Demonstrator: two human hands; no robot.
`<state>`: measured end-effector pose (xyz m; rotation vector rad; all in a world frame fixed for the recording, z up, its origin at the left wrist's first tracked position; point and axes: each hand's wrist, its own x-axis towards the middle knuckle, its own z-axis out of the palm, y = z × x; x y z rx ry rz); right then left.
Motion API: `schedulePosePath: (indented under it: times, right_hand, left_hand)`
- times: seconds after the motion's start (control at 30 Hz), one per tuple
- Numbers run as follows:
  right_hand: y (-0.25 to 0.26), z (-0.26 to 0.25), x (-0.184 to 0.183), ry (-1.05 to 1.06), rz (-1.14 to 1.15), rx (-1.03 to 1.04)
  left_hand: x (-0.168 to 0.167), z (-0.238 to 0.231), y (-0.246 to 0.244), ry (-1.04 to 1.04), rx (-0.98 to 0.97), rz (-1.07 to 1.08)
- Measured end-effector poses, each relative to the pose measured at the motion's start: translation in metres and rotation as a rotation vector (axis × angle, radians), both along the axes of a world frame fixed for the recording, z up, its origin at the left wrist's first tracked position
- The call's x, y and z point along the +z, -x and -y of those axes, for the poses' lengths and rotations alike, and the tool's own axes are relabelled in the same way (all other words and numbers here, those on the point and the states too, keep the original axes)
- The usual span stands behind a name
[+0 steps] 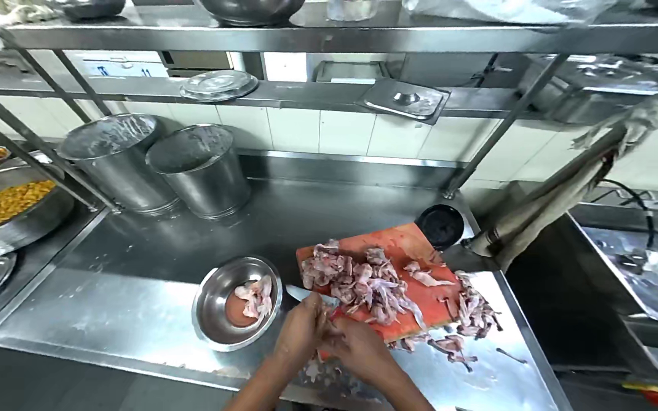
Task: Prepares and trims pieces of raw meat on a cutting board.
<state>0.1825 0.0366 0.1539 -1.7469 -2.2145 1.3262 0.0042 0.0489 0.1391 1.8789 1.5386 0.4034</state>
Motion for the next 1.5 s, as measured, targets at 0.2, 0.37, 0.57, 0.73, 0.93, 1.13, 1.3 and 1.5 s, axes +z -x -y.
schedulePosePath:
  times: [0.2, 0.37, 0.57, 0.73, 0.93, 1.13, 1.3, 1.5]
  right_hand:
    - [-0.017, -0.007, 0.001, 0.33, -0.145, 0.169]
    - [-0.021, 0.005, -0.018, 0.421, -0.457, 0.062]
    - [-0.011, 0.013, -0.01, 0.081, -0.018, -0.006]
    - [0.012, 0.021, 0.001, -0.184, 0.435, -0.172]
    - [0.002, 0.023, 0.017, -0.217, 0.383, -0.122]
    - [-0.038, 0.005, 0.081, -0.191, -0.142, 0.067]
    - [-0.019, 0.008, 0.095, 0.055, -0.875, -0.348]
    - [0.004, 0.022, 0.071, -0.016, -1.081, -0.617]
  left_hand:
    - [0.008, 0.024, -0.037, -0.186, -0.064, 0.108]
    - [0.006, 0.019, -0.033, -0.376, -0.252, 0.096]
    - [0.036, 0.004, -0.043, 0.022, -0.224, -0.447]
    - [0.037, 0.0, -0.056, 0.317, -0.077, -0.475]
    - [0.016, -0.013, -0.045, 0.238, 0.041, -0.204]
    - [0.05, -0.014, -0.028, -0.103, -0.185, 0.5]
    - [0.084, -0.003, -0.059, -0.18, 0.242, 1.081]
    - [0.068, -0.002, -0.055, -0.117, 0.073, 0.756]
